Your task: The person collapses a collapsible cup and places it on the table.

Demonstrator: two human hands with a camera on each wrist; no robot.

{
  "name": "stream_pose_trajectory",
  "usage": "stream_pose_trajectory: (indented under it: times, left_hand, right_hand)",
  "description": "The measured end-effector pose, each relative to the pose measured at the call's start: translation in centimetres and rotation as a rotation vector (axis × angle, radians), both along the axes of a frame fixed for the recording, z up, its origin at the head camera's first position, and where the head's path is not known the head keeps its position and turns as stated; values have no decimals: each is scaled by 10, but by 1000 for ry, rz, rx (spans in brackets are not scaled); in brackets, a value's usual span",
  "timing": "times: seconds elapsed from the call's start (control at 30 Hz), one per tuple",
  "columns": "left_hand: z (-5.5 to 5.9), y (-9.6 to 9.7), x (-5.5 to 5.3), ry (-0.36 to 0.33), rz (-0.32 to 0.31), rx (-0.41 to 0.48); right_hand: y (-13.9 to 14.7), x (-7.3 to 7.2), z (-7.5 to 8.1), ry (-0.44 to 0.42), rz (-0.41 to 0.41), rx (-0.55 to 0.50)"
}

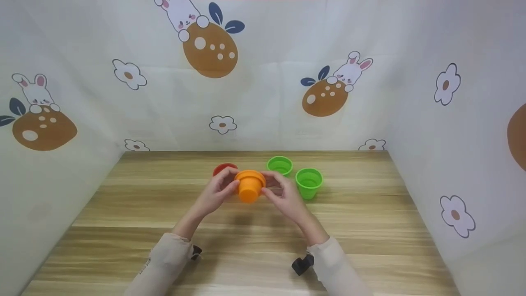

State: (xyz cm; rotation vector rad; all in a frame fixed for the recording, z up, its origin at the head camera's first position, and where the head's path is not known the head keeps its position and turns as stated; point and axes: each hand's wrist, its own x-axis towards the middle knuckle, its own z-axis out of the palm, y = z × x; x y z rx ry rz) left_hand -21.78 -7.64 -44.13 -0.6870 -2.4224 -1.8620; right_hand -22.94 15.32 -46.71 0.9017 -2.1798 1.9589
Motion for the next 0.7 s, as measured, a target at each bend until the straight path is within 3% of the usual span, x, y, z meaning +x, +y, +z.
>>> stream_pose_trajectory:
  times: [0.37, 0.53, 0.7]
  left_hand:
    - [-3, 0, 0, -51, -30, 60]
    - [-2, -1, 1, -76, -35, 40]
    - [-4, -1, 2, -57, -57, 33]
  right_hand:
    - [1, 0, -1, -8, 20, -37]
    - [1, 0, 0, -18, -14, -38]
    - [0, 0, -1, -11, -28, -27]
